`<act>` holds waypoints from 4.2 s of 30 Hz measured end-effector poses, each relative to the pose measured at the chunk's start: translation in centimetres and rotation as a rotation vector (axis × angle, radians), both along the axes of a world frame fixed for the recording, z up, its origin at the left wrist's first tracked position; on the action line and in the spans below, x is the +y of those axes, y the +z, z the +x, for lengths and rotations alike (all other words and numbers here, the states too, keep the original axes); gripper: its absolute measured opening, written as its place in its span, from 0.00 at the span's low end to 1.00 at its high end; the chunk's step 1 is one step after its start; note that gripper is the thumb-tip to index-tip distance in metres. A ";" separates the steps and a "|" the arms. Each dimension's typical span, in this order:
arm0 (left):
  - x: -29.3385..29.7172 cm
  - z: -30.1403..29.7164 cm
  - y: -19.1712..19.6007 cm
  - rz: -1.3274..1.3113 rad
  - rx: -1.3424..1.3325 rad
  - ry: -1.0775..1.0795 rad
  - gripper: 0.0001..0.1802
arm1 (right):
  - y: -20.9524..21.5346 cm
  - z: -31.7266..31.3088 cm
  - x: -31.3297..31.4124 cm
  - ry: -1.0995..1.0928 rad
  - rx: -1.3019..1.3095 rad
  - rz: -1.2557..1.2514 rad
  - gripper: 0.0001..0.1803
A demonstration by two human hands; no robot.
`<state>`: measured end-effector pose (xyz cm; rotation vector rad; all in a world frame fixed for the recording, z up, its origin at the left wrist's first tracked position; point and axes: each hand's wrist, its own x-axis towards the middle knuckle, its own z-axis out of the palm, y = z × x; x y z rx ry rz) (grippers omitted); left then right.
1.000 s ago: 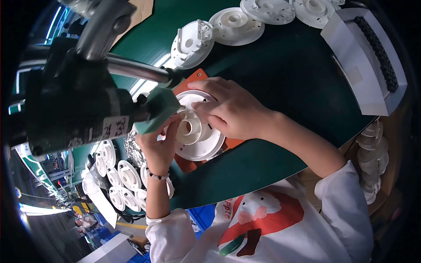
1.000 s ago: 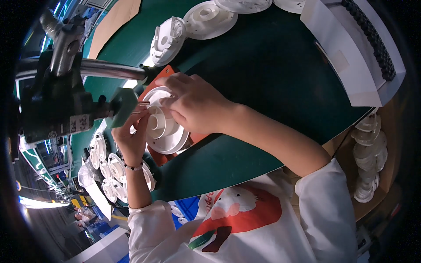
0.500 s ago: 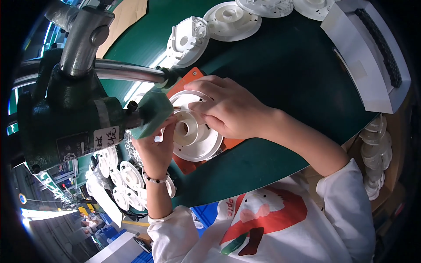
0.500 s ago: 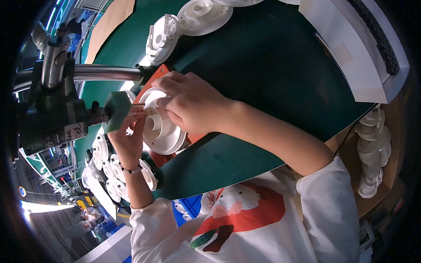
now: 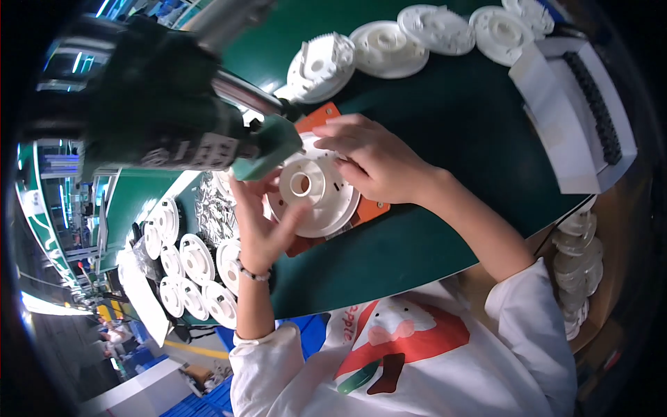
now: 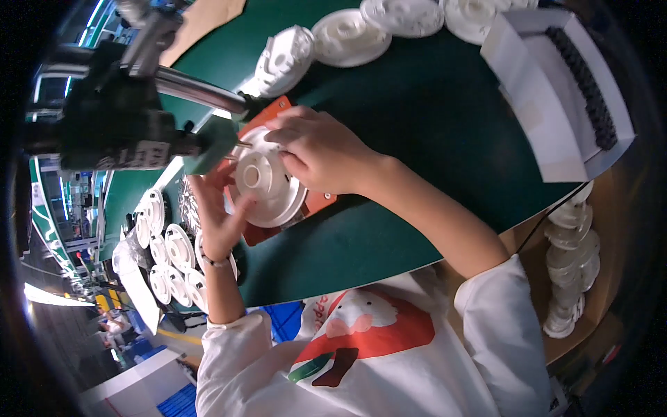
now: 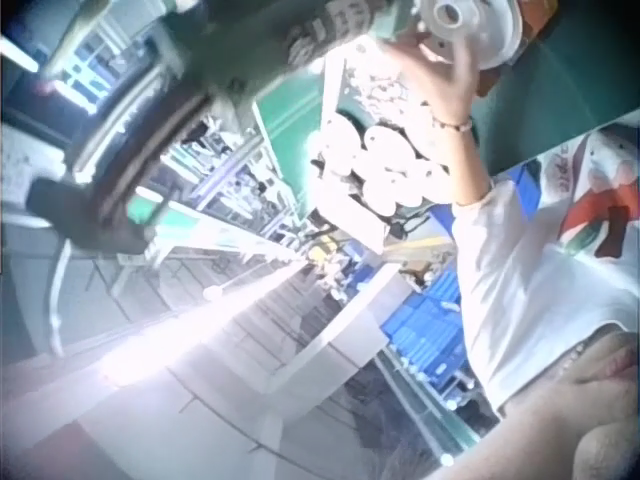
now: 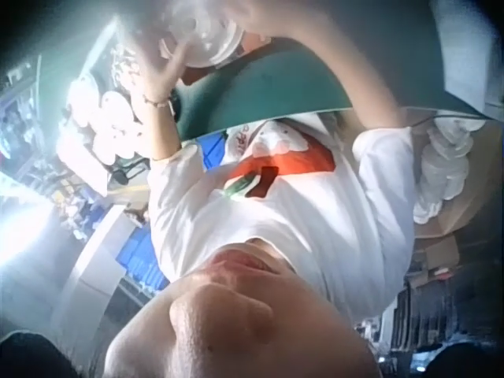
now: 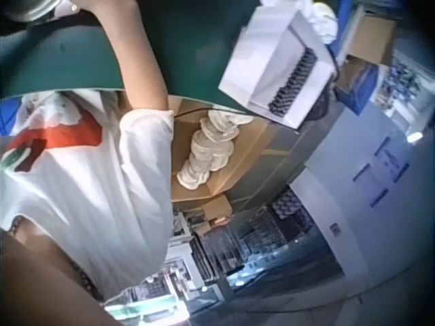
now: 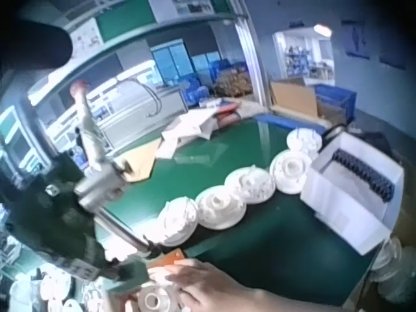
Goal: The person assembles plastic bases for lighting fixtures by setting metal pins into the fixture components using a manual press.
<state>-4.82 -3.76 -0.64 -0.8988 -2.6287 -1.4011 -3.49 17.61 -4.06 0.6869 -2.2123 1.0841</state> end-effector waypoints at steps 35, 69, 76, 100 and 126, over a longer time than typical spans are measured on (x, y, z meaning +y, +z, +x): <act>0.5 0.6 -2.1 0.093 0.151 0.008 0.57 | 13.8 6.3 4.8 0.539 -0.661 -0.704 0.54; 1.7 1.5 -1.3 0.021 0.145 0.003 0.53 | 7.3 10.6 29.7 -1.051 -1.047 1.113 0.13; 1.5 1.4 -1.6 0.056 0.111 -0.006 0.55 | 5.7 9.4 28.7 -1.083 -1.068 1.315 0.11; 1.5 0.8 -1.5 0.090 0.131 -0.009 0.56 | 3.0 2.0 -1.1 -0.259 -0.126 0.093 0.07; 1.4 1.2 -0.8 0.129 0.034 0.034 0.61 | -1.3 3.0 -2.9 -0.204 -0.343 -0.302 0.21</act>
